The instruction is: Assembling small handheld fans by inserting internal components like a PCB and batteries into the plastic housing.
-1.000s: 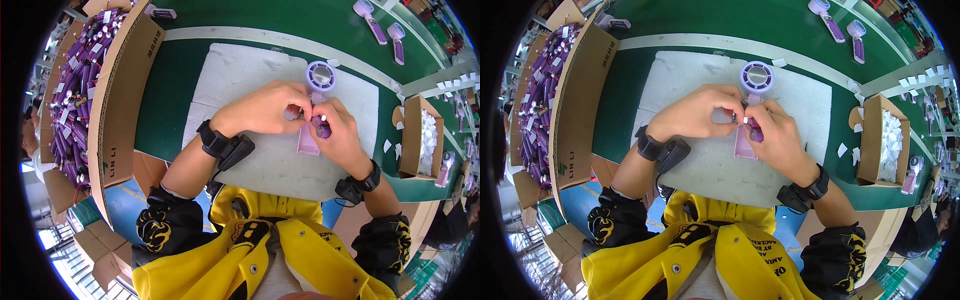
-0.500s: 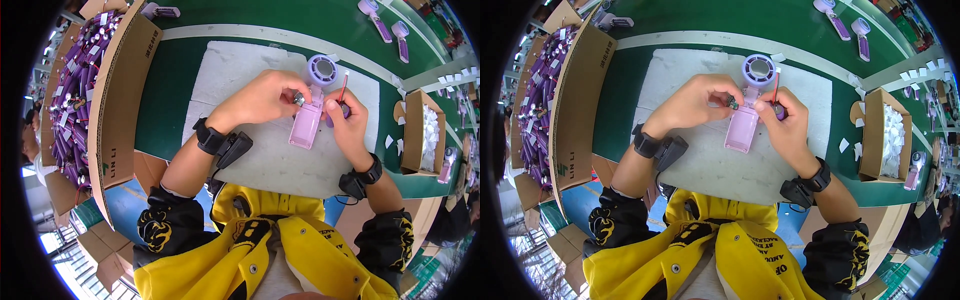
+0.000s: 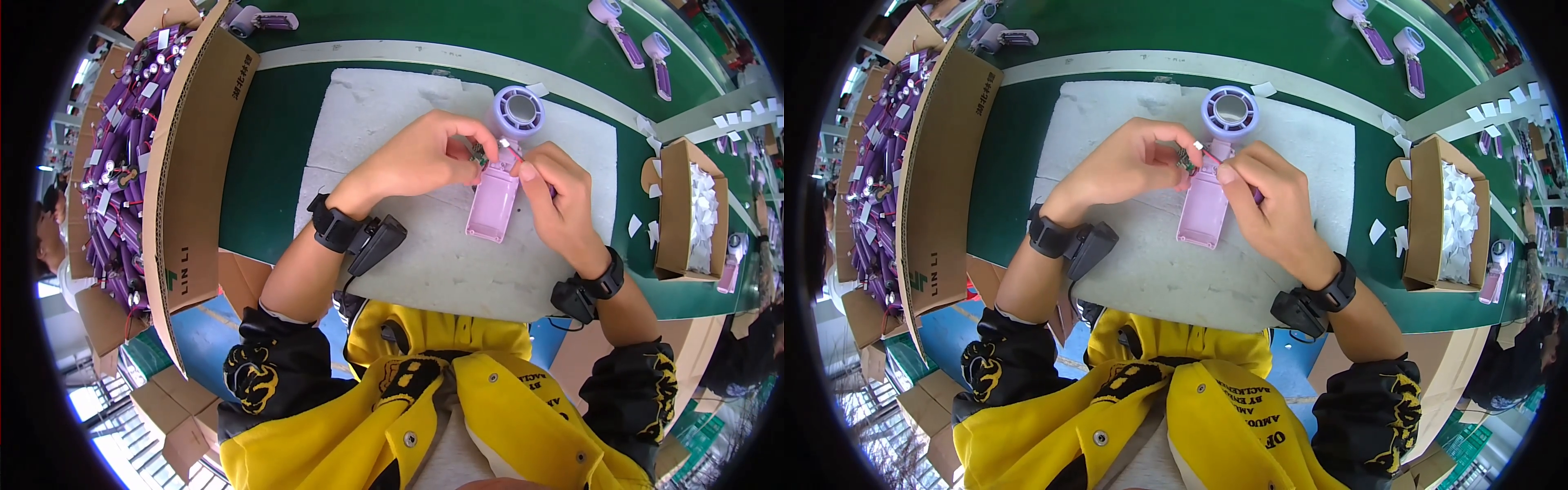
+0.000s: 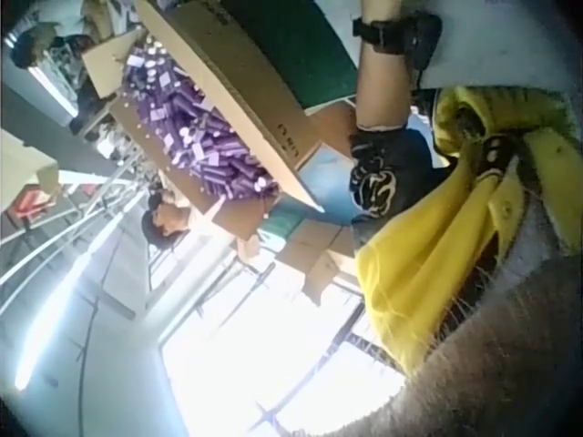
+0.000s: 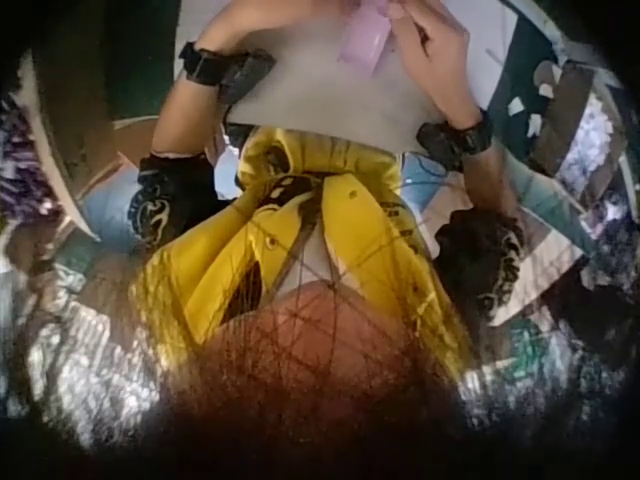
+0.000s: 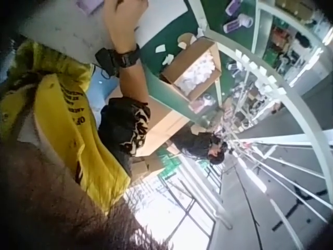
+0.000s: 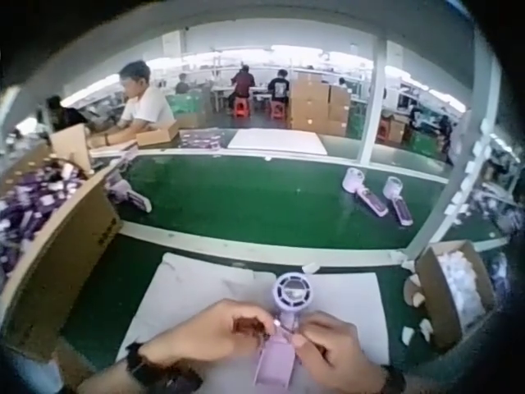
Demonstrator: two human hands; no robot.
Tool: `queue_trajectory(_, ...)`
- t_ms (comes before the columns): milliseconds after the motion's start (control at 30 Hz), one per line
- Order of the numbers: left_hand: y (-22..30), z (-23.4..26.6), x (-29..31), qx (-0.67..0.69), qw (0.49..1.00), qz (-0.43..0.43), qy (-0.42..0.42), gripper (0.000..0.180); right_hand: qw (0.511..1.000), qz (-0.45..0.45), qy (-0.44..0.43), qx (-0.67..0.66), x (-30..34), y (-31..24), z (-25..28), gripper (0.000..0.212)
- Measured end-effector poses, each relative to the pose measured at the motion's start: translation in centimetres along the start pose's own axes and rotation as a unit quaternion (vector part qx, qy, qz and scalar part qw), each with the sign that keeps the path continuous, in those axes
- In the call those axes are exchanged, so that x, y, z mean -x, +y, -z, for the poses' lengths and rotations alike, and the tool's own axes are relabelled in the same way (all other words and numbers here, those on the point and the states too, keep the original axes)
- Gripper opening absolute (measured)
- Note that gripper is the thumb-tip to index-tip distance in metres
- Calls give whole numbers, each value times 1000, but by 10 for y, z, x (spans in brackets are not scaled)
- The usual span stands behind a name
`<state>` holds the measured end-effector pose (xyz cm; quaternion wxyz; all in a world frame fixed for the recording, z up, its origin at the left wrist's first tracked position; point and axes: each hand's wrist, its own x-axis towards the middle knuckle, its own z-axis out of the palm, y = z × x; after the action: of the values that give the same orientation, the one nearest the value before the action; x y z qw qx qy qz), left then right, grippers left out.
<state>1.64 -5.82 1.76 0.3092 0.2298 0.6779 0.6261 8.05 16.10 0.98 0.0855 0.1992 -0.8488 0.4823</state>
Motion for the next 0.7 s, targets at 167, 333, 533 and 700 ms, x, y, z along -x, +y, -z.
queue_trajectory(167, 1, 2, 1, -81, 995, -23, -54, 19, 990, 83, 12, 110, 0, -4, -2, 9)
queue_trajectory(333, 8, 1, 1, 27, 998, 27, -41, 25, 977, 138, 25, 160, -5, -3, -4, 9)
queue_trajectory(533, 3, 1, -1, 51, 998, 44, -20, 25, 976, 114, -3, 187, -4, 2, -4, 17)
queue_trajectory(700, 3, 1, 1, 38, 998, 30, -26, 21, 990, 39, -33, 128, -1, -6, -7, 23)
